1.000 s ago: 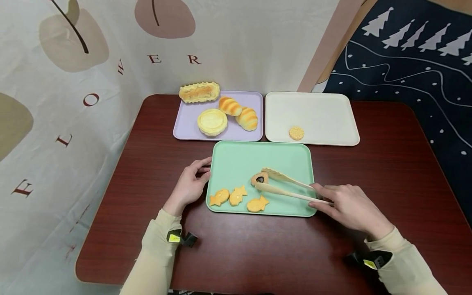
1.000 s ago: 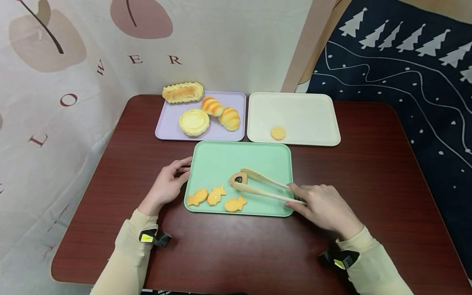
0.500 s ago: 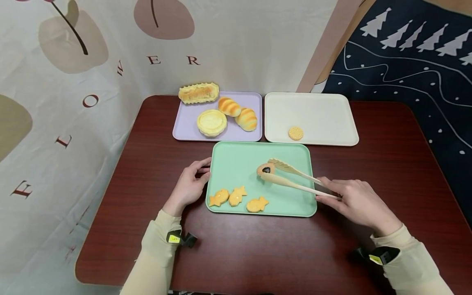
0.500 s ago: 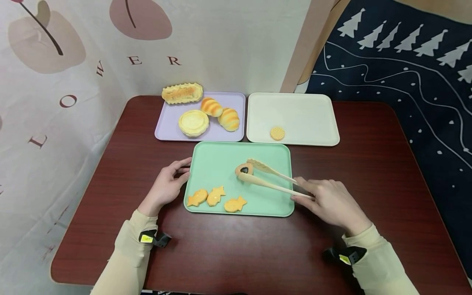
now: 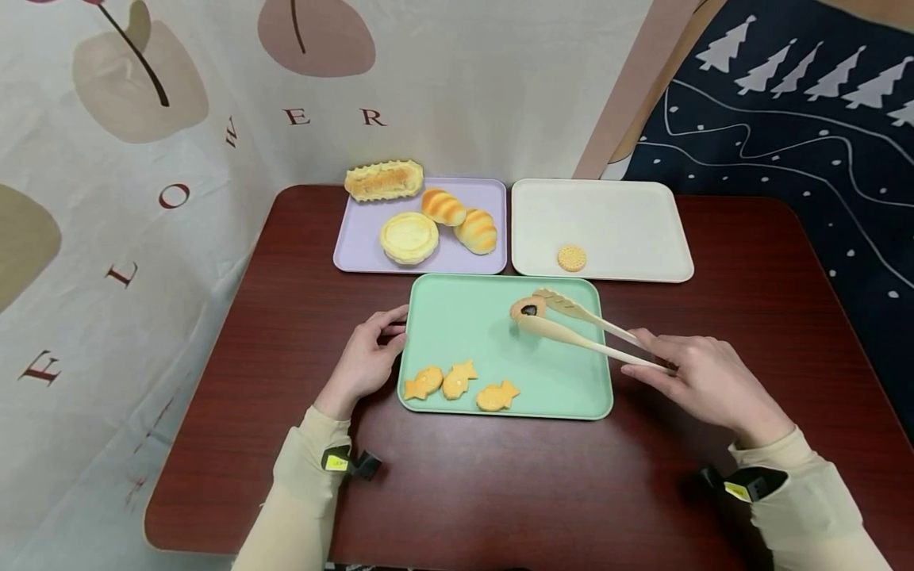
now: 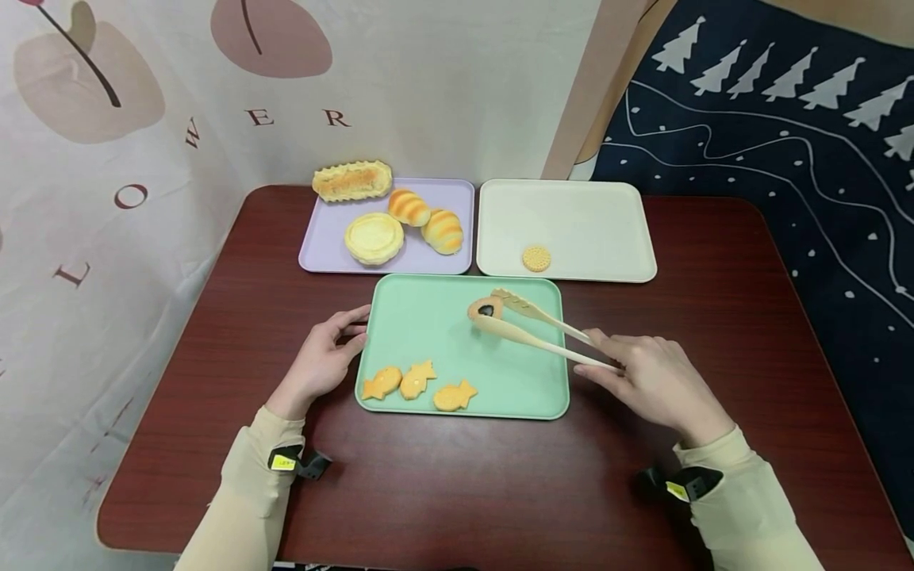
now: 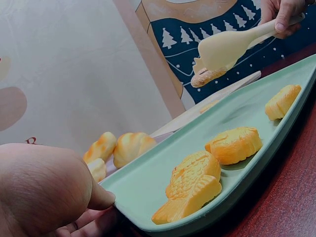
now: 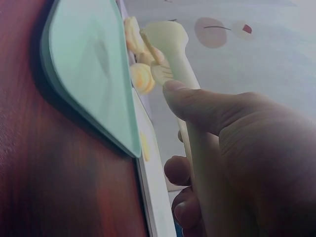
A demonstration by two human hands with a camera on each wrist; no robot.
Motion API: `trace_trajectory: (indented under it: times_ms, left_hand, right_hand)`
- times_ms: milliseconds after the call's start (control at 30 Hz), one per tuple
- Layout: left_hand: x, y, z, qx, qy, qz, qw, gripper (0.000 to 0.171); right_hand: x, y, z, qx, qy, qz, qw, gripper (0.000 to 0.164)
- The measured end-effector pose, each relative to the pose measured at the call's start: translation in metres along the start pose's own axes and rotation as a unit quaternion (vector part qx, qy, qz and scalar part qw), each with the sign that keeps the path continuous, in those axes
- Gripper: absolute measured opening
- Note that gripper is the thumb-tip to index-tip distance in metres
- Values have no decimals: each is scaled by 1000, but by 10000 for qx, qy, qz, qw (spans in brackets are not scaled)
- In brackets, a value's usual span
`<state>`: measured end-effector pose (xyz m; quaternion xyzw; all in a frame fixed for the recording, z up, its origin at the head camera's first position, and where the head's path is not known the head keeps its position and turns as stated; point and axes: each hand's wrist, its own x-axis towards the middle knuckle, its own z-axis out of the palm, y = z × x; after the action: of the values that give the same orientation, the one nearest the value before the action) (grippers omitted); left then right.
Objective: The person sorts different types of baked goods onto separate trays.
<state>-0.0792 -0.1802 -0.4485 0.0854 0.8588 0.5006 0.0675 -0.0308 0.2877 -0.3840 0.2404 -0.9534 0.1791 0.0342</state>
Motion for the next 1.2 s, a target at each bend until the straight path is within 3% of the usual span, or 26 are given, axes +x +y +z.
trace_trajectory:
  times_ms: [467,933,1200]
  left_hand:
    - [0,1,0,-40,-9,34,10000,45]
    - [0,0,0,-37,-28,-24,10000,45]
    - [-1,2,-1,-93,-31,-35,9999,45]
  right_hand:
    - [5,23,-12,-68,408,74,9991,55]
    - [11,49,-17,-41,574,525,9970,56]
    - [14,63,-18,91,389,1047,9937,60]
